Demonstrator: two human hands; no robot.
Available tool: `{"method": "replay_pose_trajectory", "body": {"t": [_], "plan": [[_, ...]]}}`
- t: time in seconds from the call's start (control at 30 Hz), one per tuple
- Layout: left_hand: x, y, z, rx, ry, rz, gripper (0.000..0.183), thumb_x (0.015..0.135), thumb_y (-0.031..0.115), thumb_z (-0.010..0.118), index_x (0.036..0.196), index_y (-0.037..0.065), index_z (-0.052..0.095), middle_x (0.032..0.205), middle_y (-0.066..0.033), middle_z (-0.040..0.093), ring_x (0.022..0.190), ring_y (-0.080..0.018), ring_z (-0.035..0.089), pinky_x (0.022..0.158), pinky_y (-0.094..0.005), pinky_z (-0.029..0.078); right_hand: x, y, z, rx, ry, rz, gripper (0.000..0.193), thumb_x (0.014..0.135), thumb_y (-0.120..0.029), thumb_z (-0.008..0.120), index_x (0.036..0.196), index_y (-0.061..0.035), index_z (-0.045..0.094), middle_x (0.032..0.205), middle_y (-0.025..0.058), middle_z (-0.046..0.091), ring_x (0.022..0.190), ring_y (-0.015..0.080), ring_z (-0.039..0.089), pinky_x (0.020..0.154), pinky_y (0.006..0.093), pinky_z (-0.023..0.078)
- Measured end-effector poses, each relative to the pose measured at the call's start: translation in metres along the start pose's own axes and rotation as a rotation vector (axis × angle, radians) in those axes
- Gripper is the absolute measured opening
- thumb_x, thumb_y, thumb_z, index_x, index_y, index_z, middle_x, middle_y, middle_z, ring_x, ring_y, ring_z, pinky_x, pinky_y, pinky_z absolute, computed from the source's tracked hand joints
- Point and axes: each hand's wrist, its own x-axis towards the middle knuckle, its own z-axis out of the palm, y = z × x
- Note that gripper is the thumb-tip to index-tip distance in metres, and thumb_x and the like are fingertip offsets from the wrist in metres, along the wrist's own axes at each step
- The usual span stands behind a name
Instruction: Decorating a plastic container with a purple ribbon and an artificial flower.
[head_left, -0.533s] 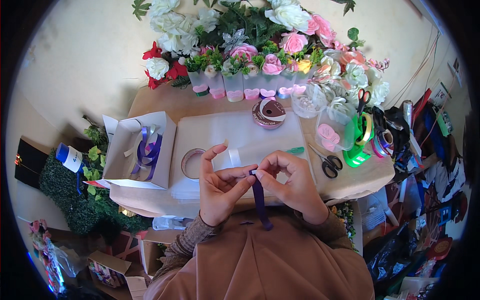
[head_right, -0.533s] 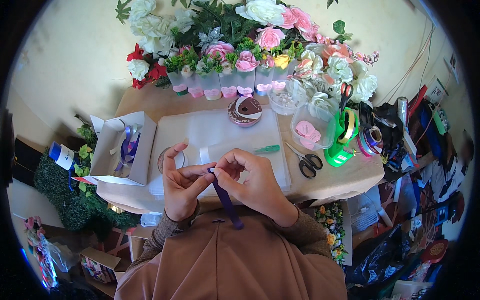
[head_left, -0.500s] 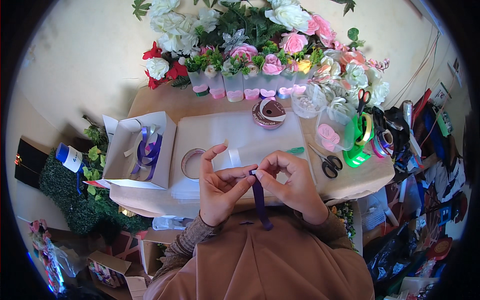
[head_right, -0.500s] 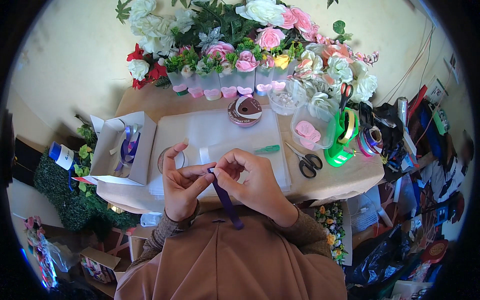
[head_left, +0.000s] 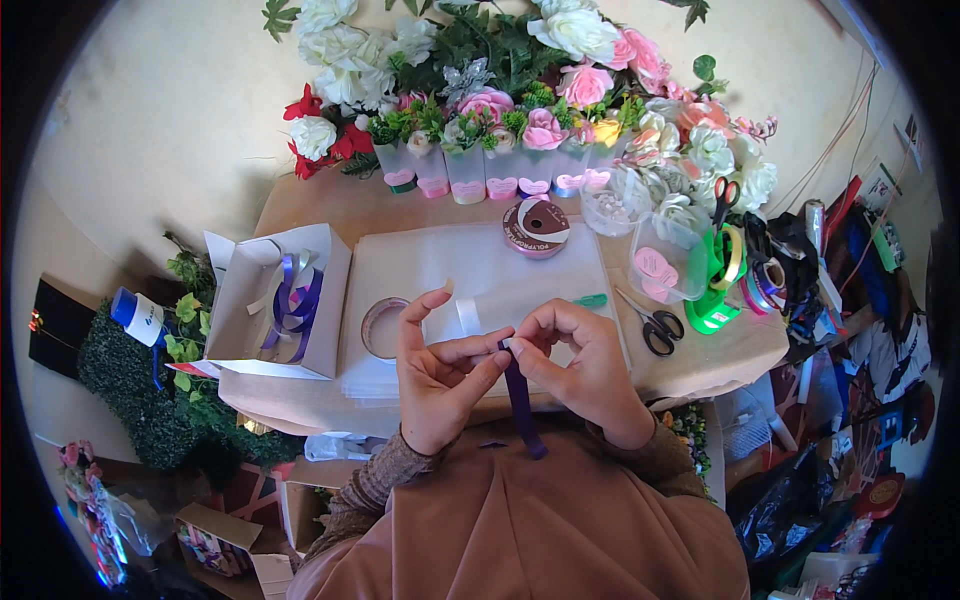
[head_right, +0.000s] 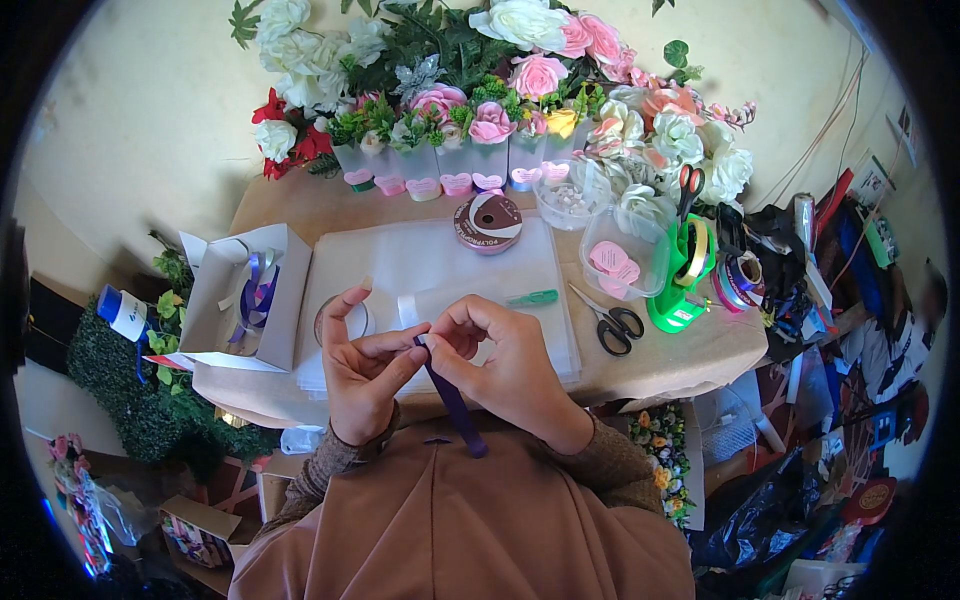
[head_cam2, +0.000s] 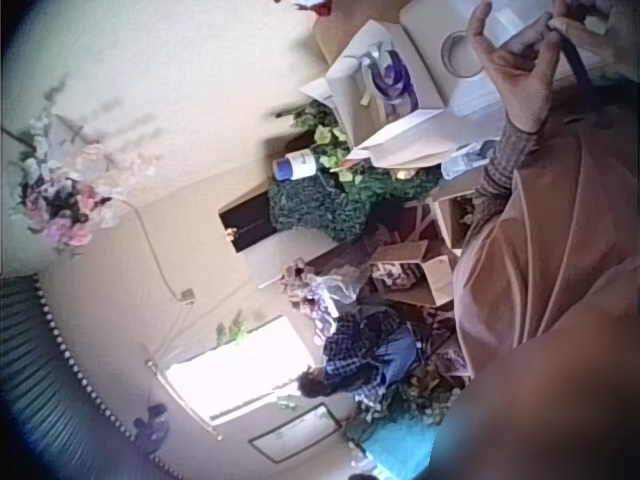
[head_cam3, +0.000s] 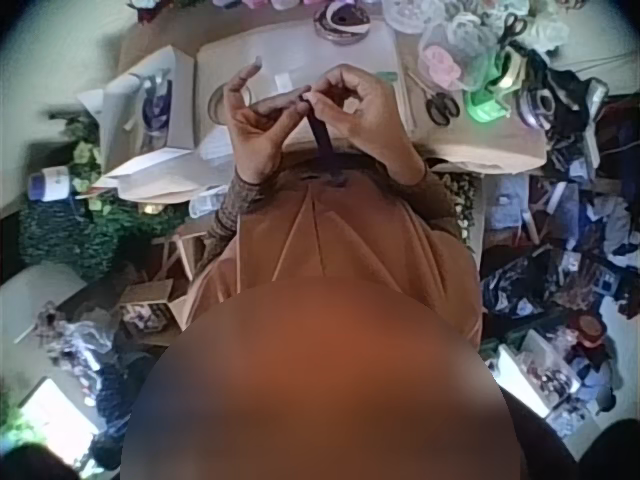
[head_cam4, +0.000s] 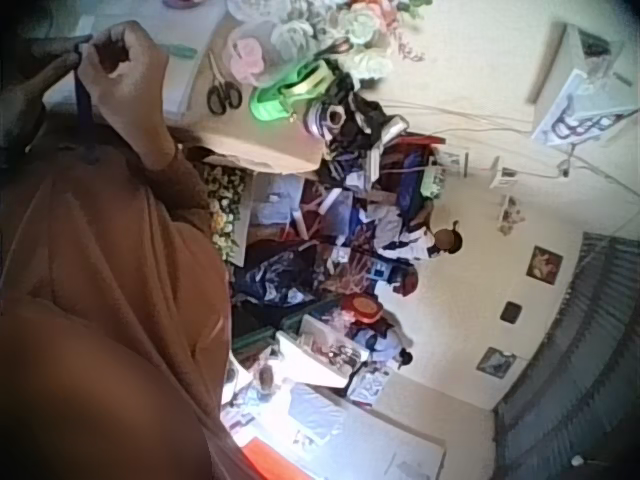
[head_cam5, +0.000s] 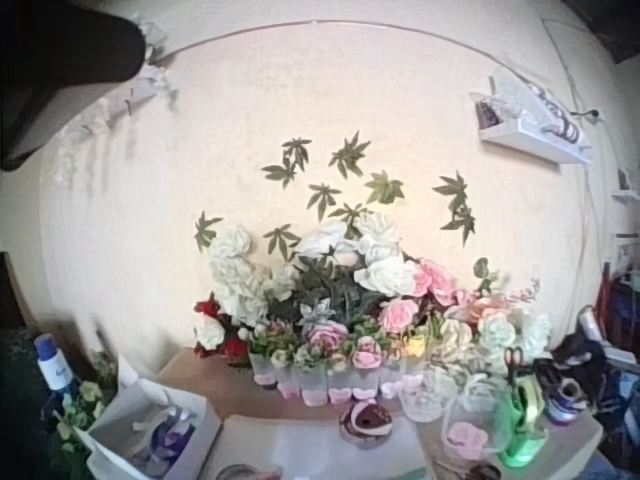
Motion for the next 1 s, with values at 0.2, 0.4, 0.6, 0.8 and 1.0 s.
{"method": "replay_pose_trajectory", "body": {"t": [0.2, 0.4, 0.6, 0.8, 1.0], "plan": [[-0.001, -0.001, 0.001, 0.056, 0.003, 0.049, 0.066, 0.08, -0.012, 0.058, 0.13, 0.006, 0.018, 0.1, -0.0225, 0.064, 0.097, -0.0222, 0.062, 0.087, -0.0328, 0.049, 0.0, -0.001, 0.0, -0.031, 0.009, -0.008, 0.009, 0.079, -0.005, 0.065, 0.081, 0.0005, 0.059, 0.069, 0.001, 0.059, 0.063, 0.0046, 0.052, 0.058, 0.0203, 0.044], [-0.002, 0.0, 0.003, 0.053, 0.027, 0.043, 0.066, 0.08, -0.012, 0.058, 0.13, 0.006, 0.018, 0.099, -0.0221, 0.064, 0.097, -0.0217, 0.062, 0.087, -0.0325, 0.049, -0.001, -0.004, 0.002, -0.057, 0.033, -0.007, 0.009, 0.078, -0.005, 0.066, 0.082, 0.0001, 0.06, 0.07, 0.0017, 0.06, 0.063, 0.0053, 0.052, 0.059, 0.0206, 0.044], [-0.003, -0.005, 0.002, 0.082, 0.049, 0.114, 0.064, 0.08, -0.011, 0.058, 0.129, 0.004, 0.019, 0.1, -0.021, 0.065, 0.102, -0.0229, 0.06, 0.092, -0.0347, 0.046, 0.0, -0.003, 0.004, -0.165, 0.066, -0.062, 0.007, 0.077, -0.005, 0.067, 0.081, -0.0027, 0.063, 0.073, 0.0032, 0.064, 0.063, 0.0086, 0.055, 0.057, 0.024, 0.041], [-0.003, -0.009, 0.003, 0.144, 0.071, 0.187, 0.064, 0.08, -0.012, 0.058, 0.129, 0.003, 0.019, 0.098, -0.0225, 0.065, 0.1, -0.0229, 0.062, 0.091, -0.0322, 0.045, 0.0, 0.004, 0.002, -0.226, 0.112, -0.105, 0.008, 0.076, -0.006, 0.069, 0.082, -0.0044, 0.064, 0.076, 0.0042, 0.066, 0.064, 0.0126, 0.057, 0.057, 0.0256, 0.042], [-0.003, -0.006, 0.003, 0.104, 0.03, 0.167, 0.065, 0.082, -0.01, 0.058, 0.132, 0.002, 0.017, 0.098, -0.0188, 0.066, 0.103, -0.0218, 0.06, 0.093, -0.0333, 0.045, 0.003, 0.0, 0.003, -0.233, 0.125, -0.147, 0.01, 0.075, -0.007, 0.07, 0.082, -0.0038, 0.064, 0.079, 0.0047, 0.065, 0.069, 0.0141, 0.057, 0.06, 0.0264, 0.043]]}}
